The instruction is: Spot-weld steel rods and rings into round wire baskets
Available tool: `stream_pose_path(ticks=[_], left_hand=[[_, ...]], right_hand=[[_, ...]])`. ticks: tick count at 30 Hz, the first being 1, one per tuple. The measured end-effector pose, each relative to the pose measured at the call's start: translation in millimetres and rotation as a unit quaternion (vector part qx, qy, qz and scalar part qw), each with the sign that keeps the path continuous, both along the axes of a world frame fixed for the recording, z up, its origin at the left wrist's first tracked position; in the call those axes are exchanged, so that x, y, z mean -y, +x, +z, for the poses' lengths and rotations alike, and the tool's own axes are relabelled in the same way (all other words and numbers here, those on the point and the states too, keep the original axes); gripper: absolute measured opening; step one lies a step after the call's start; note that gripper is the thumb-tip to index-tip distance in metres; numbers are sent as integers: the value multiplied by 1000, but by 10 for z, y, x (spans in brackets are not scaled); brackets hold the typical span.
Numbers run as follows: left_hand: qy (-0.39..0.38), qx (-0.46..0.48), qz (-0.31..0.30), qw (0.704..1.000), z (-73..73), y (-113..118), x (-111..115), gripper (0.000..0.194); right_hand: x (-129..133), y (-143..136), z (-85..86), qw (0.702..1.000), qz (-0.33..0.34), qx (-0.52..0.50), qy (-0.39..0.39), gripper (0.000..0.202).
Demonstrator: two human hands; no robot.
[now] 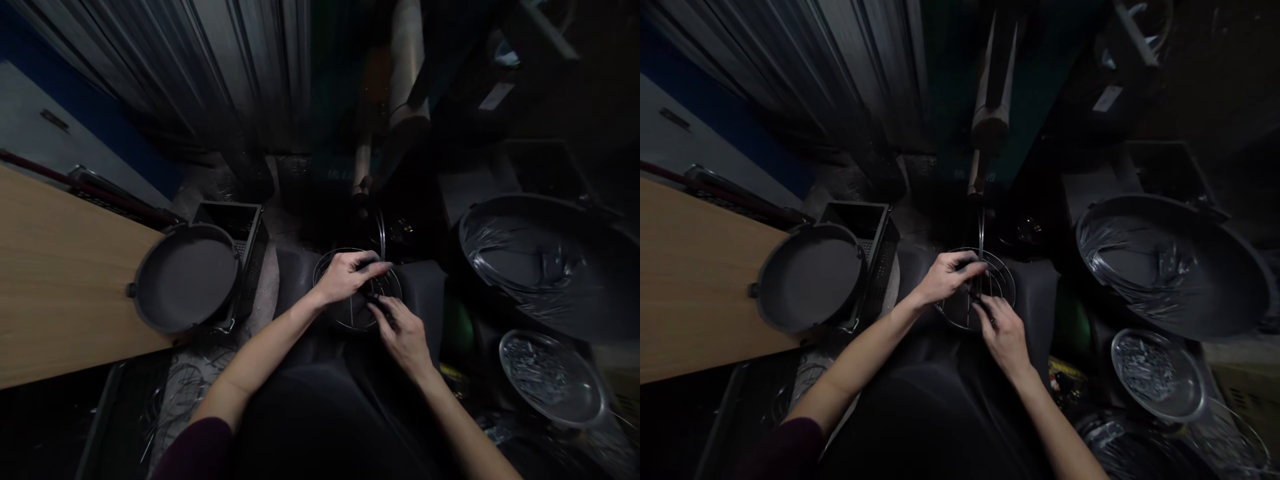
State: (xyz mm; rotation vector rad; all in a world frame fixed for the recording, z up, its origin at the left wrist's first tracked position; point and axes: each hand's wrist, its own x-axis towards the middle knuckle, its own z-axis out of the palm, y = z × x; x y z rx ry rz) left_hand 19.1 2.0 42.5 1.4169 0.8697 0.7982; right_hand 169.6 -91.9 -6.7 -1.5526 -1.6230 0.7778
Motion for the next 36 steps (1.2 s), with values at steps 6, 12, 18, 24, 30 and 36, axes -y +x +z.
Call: stream_pose_path(ticks=[6,12,18,24,30,36], left_hand=[[49,-51,-8,998,56,0,5,33],[104,-82,-26,991,58,-157,-7,33],[319,-336,-104,880,-703,-520,394,63],[348,-366,-65,861,-1033,-345,97,74],[406,-223,41,885,-666,-294,-420,61],[444,-203,58,871,-387,-295,-748,55]], right_hand=[[-56,154,18,987,102,-31,-124,37],[-452,133,52,976,142,-102,-132,32],[-908,206,335,952,-1,-240,-191,39],[-1028,-8,312,934,-10,-301,-191,47],[-1465,90,539,937,-8,-314,-154,42],[-1800,129,855,919,-2,-370,-134,44]])
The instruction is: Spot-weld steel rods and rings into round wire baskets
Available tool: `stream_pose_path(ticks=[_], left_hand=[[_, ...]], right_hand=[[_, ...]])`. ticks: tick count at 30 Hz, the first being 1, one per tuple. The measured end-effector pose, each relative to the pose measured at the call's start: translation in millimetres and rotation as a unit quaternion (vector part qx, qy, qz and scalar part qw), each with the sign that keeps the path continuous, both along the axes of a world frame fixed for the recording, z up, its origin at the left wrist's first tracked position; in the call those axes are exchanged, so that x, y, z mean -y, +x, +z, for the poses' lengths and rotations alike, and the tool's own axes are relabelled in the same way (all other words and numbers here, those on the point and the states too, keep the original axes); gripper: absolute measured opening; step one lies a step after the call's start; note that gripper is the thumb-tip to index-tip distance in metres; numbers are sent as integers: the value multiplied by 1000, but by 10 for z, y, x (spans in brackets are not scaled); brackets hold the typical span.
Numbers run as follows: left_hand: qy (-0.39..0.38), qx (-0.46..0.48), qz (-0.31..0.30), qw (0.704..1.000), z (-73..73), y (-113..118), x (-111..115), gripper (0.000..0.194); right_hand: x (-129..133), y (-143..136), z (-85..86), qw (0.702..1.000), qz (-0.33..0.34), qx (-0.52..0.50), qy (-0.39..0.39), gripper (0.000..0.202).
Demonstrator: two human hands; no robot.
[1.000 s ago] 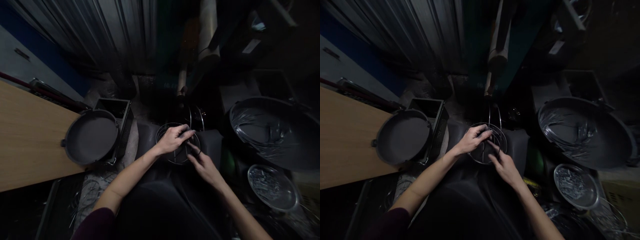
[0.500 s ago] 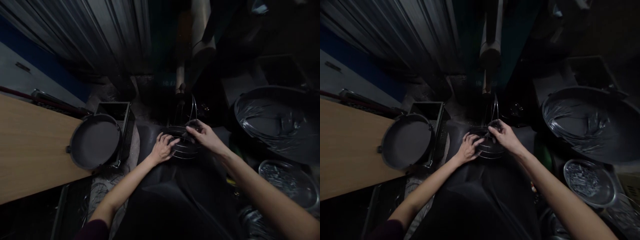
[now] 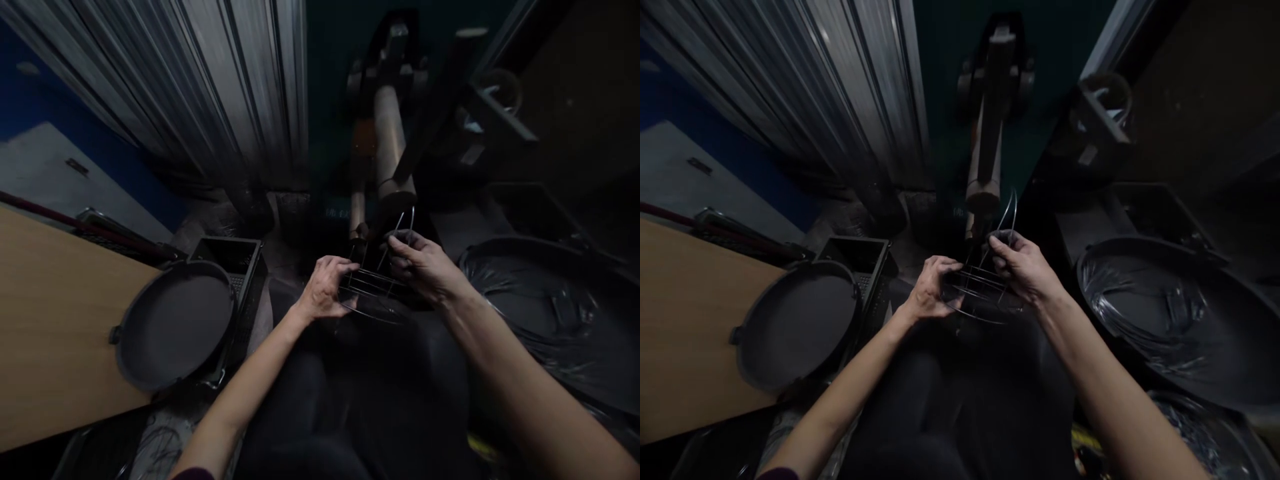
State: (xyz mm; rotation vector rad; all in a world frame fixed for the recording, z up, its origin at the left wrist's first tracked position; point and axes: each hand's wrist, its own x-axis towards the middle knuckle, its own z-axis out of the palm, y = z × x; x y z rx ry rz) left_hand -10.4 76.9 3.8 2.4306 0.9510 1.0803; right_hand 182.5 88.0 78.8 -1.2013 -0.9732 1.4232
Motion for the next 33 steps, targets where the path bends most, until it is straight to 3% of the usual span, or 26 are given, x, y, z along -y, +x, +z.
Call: stream_pose_path(ticks=[7,15,19,24,33], left_hand=[[26,5,15,1000,52,18,-111,57],[21,137,-8,990,-11,103,-342,59],[0,135,-9,991,-70,124,-421,63],[-13,128,-6,992,-40,111,-502,63],[46,154,-25,987,-86,126,-639,71]], right_hand=[[-73,-45,-21,999,26,6,-22,43],[-248,-31,13,1000,-7,-3,-28,48],[-323,-21,0,1000,-17,4,-22,49],[-427,-2,-53,1000,-16,17,-12,47],[-559,59,-198,1000,-19,-4,-2,51]])
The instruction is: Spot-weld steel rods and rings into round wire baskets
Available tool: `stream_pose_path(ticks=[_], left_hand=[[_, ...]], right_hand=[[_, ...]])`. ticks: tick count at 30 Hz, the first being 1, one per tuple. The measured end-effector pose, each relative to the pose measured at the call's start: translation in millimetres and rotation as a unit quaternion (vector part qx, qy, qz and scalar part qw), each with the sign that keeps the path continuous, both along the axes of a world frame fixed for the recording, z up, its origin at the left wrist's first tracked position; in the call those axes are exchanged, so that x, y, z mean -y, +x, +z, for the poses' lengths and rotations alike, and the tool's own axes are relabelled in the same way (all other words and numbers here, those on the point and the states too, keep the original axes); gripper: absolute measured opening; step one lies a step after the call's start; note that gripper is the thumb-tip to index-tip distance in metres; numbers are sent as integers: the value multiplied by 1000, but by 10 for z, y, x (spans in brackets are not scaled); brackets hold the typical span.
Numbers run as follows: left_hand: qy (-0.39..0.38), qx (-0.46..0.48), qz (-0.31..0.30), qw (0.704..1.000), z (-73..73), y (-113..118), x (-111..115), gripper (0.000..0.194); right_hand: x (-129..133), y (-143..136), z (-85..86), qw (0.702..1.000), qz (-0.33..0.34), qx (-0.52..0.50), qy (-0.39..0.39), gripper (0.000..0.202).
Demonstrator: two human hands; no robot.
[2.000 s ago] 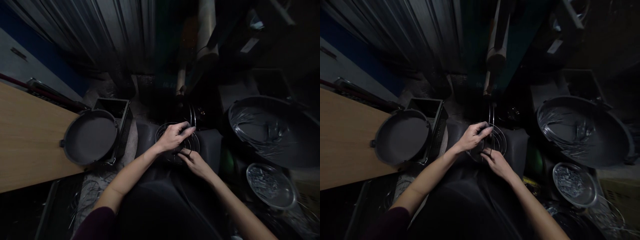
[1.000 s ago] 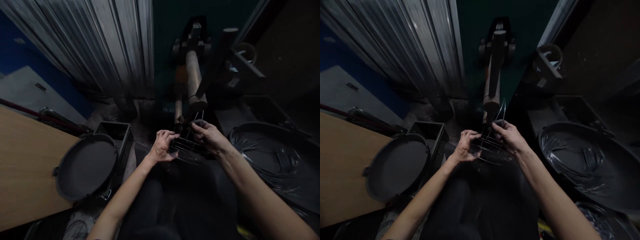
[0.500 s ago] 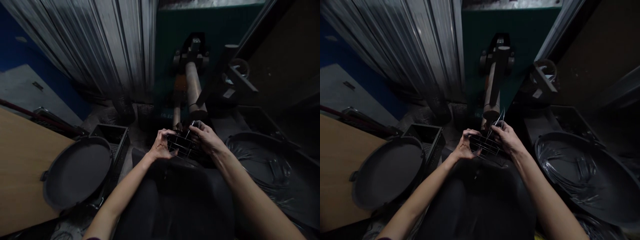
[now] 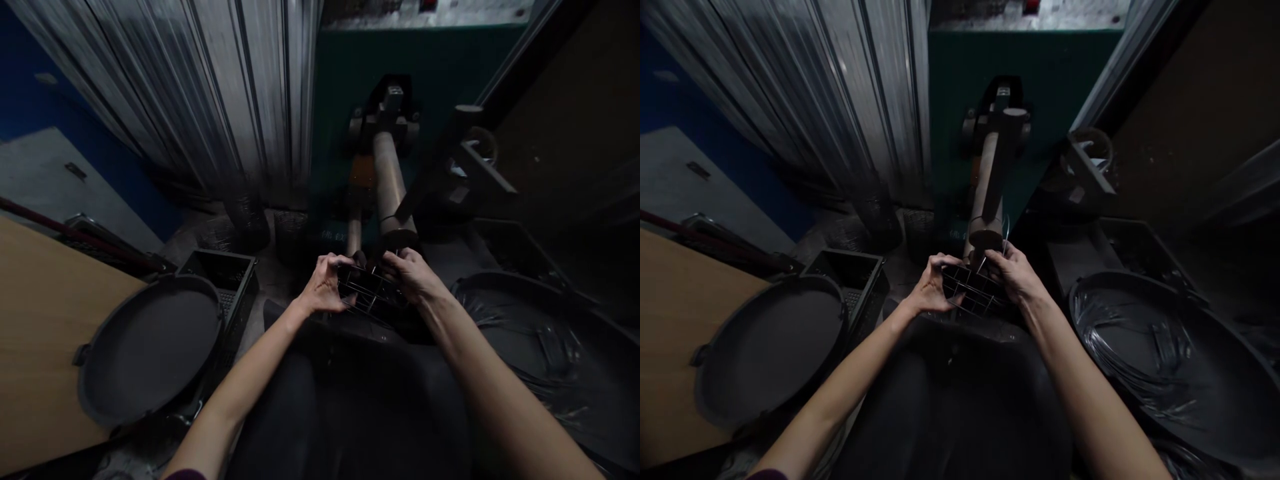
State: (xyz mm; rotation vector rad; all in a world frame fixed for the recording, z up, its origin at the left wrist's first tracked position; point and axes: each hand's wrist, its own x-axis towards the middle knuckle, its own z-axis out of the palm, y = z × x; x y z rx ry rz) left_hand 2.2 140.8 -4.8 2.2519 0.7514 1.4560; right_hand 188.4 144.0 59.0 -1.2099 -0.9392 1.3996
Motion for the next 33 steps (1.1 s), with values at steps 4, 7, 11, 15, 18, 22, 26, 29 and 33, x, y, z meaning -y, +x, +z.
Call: stream_pose_path(ticks=[4,7,11,15,18,22,26,29,33], left_hand=[[-8,-14,-2,1000,15,-5,21,69],[-27,-27,2,999,22,-16,18,68],[-17,-43,12,999,45,-35,-36,68],[-7,-61,15,998,91,-41,-65,68],[-24,-59,20,998,110,-38,-53,63],[-49,-55,15,997,66,-55,-62,62],[-78,-26,20,996,-47,-98,-91,73],[-82,2,17,997,-109,-129,-86,76],[-92,26,4,995,-87,-167,-48,69]], right_hand=[[15,-8,-22,1000,-5,4,-13,51],[-15,-13,-61,1000,-12,3,-16,50],[-100,-19,-106,1000,-4,-2,-3,50],[-135,-38,-105,1000,-2,0,0,45],[-98,-62,-78,1000,0,0,-4,40],[-67,-99,-22,1000,-23,-16,-9,33],[-112,-125,42,989,-119,-88,-13,27],[-126,-145,85,989,-111,-100,-21,26],[-93,-166,100,995,-66,-74,-25,32]])
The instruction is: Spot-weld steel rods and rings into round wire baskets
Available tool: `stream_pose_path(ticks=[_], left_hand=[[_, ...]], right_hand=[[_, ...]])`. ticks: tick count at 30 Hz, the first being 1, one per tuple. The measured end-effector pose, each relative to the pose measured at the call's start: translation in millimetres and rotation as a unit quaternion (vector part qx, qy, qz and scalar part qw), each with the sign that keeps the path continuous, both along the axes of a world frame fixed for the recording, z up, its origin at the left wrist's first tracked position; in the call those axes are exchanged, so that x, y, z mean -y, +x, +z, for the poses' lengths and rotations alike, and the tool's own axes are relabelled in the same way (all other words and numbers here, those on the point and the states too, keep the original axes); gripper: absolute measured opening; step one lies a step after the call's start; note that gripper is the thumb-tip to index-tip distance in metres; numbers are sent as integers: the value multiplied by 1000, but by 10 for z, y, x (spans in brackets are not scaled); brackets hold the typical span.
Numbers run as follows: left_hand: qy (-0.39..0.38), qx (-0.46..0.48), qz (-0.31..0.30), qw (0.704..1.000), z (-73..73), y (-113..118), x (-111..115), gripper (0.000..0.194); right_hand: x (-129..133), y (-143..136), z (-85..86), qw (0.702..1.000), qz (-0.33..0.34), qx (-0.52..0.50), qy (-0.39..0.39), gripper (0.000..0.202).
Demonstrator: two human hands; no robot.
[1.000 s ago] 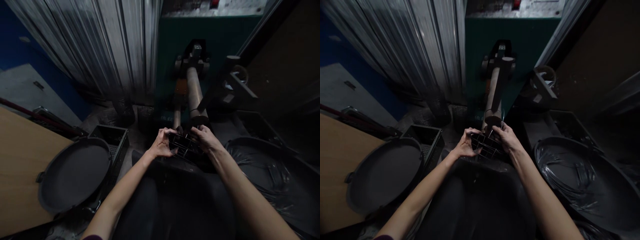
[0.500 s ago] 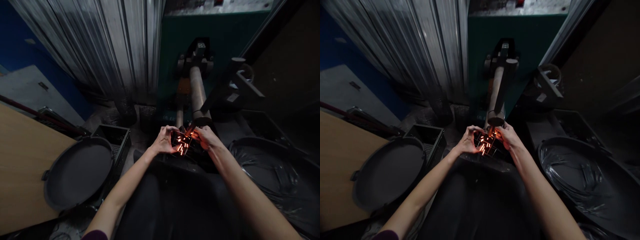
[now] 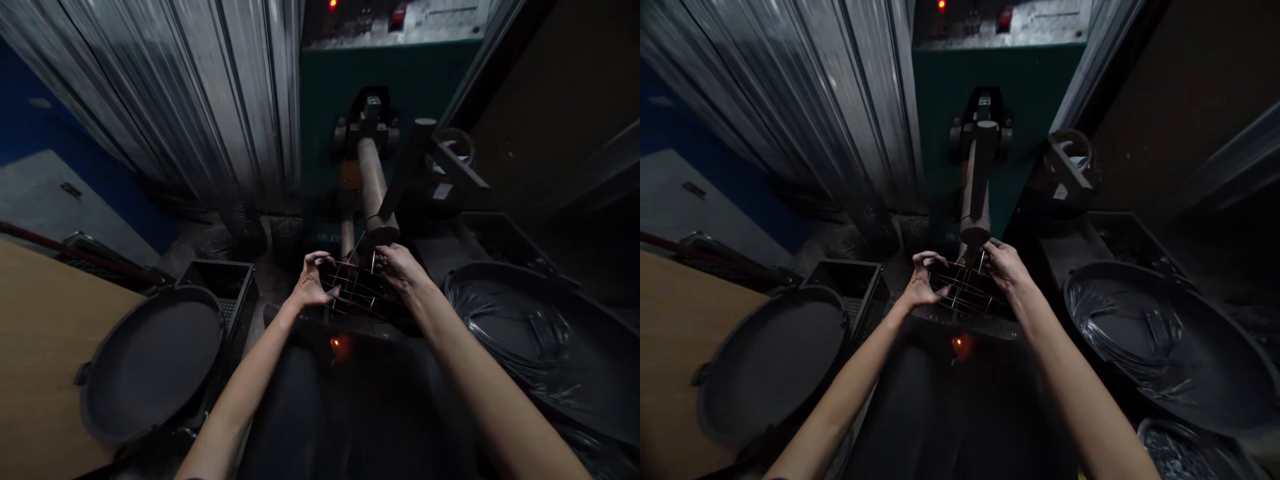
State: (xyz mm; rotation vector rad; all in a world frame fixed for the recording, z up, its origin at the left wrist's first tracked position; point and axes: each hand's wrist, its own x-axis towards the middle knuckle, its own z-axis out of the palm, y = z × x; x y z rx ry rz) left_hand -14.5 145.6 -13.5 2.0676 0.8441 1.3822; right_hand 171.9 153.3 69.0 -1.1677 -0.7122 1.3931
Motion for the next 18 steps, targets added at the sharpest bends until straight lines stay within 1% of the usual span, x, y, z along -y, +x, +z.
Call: stream_pose_path(ticks=[3,5,8,13,18], left_hand=[[-5,-11,22,1000,52,-36,23,58],[-8,-23,31,999,71,-59,27,54],[-7,-30,38,999,72,-80,16,54],[19,-22,48,998,72,-89,-17,54],[11,-33,52,998,73,-92,-41,52]], right_hand=[[4,-22,-24,1000,-9,17,24,34],[-11,-42,-45,999,-13,32,35,34],[-43,-71,-70,997,-14,54,47,34],[-92,-96,-102,995,-20,76,67,35],[-135,-100,-151,996,-6,60,73,36]])
